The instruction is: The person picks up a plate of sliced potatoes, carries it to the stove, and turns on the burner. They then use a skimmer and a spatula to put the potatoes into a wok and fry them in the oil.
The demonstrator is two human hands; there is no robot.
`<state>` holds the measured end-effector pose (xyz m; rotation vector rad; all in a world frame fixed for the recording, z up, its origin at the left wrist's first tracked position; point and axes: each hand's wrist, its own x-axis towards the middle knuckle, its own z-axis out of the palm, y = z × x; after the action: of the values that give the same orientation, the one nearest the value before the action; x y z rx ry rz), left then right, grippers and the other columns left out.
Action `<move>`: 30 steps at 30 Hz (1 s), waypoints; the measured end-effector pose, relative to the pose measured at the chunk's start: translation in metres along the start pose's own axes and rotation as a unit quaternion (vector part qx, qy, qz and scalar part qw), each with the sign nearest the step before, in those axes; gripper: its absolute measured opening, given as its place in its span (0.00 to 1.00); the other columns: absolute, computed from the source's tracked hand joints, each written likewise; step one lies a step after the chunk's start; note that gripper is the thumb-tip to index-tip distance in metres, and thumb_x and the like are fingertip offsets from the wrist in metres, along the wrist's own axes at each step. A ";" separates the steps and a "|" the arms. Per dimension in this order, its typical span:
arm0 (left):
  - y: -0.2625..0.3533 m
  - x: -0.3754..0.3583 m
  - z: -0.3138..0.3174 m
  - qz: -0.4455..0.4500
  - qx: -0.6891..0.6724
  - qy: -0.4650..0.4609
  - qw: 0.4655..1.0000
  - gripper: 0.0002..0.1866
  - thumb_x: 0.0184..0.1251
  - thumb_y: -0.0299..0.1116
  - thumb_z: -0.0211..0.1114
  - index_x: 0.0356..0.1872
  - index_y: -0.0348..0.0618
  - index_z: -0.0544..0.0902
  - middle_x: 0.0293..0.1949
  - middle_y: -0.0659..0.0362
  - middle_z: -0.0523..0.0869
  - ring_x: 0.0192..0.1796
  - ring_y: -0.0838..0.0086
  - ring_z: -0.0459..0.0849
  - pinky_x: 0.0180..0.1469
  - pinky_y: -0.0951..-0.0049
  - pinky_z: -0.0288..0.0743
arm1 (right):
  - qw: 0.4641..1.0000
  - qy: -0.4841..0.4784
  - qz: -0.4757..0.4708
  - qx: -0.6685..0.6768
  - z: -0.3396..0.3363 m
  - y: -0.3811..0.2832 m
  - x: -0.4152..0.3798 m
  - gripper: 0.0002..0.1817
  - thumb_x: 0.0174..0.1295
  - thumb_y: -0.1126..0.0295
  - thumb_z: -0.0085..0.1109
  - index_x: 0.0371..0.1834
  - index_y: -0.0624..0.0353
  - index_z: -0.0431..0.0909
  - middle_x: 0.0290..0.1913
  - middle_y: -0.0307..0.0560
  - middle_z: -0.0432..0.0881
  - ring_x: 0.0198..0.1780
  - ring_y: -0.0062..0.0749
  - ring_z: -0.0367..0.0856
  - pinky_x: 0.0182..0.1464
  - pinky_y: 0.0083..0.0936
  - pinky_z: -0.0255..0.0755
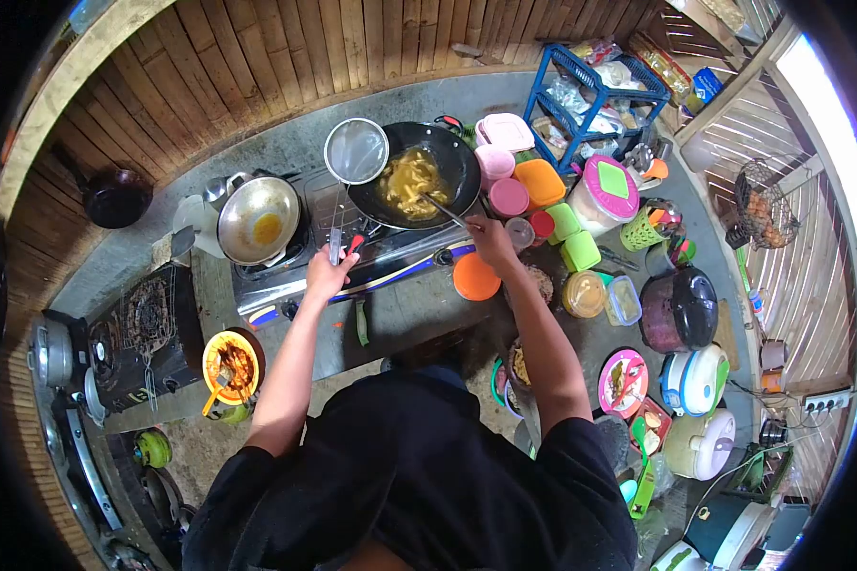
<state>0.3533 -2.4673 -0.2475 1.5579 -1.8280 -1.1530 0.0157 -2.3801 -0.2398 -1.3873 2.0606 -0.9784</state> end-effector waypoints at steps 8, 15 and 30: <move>0.000 0.000 0.000 0.003 0.007 0.005 1.000 0.18 0.61 0.46 0.72 0.34 0.44 0.75 0.19 0.58 0.84 0.20 0.71 0.86 0.28 0.68 0.78 | 0.977 0.118 -0.073 -0.160 -0.019 -0.034 -0.007 0.14 0.66 0.66 0.55 0.50 0.60 0.81 0.38 0.58 0.85 0.41 0.57 0.84 0.41 0.45 0.75; -0.001 0.001 -0.001 0.006 -0.004 -0.001 1.000 0.18 0.60 0.45 0.72 0.35 0.42 0.76 0.20 0.58 0.83 0.19 0.72 0.86 0.26 0.70 0.76 | 0.959 0.081 -0.057 -0.266 -0.022 -0.041 -0.003 0.16 0.67 0.65 0.52 0.54 0.57 0.80 0.37 0.61 0.85 0.41 0.56 0.83 0.43 0.47 0.76; -0.001 0.002 0.000 -0.005 -0.003 0.002 1.000 0.19 0.60 0.45 0.73 0.36 0.42 0.76 0.20 0.58 0.83 0.19 0.72 0.85 0.26 0.69 0.76 | 0.961 0.121 -0.057 -0.242 -0.033 -0.028 -0.011 0.15 0.65 0.65 0.54 0.51 0.57 0.81 0.40 0.63 0.84 0.43 0.57 0.83 0.44 0.47 0.75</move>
<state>0.3536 -2.4692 -0.2484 1.5669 -1.8150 -1.1580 0.0130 -2.3666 -0.1971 -1.7127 2.5490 -0.7426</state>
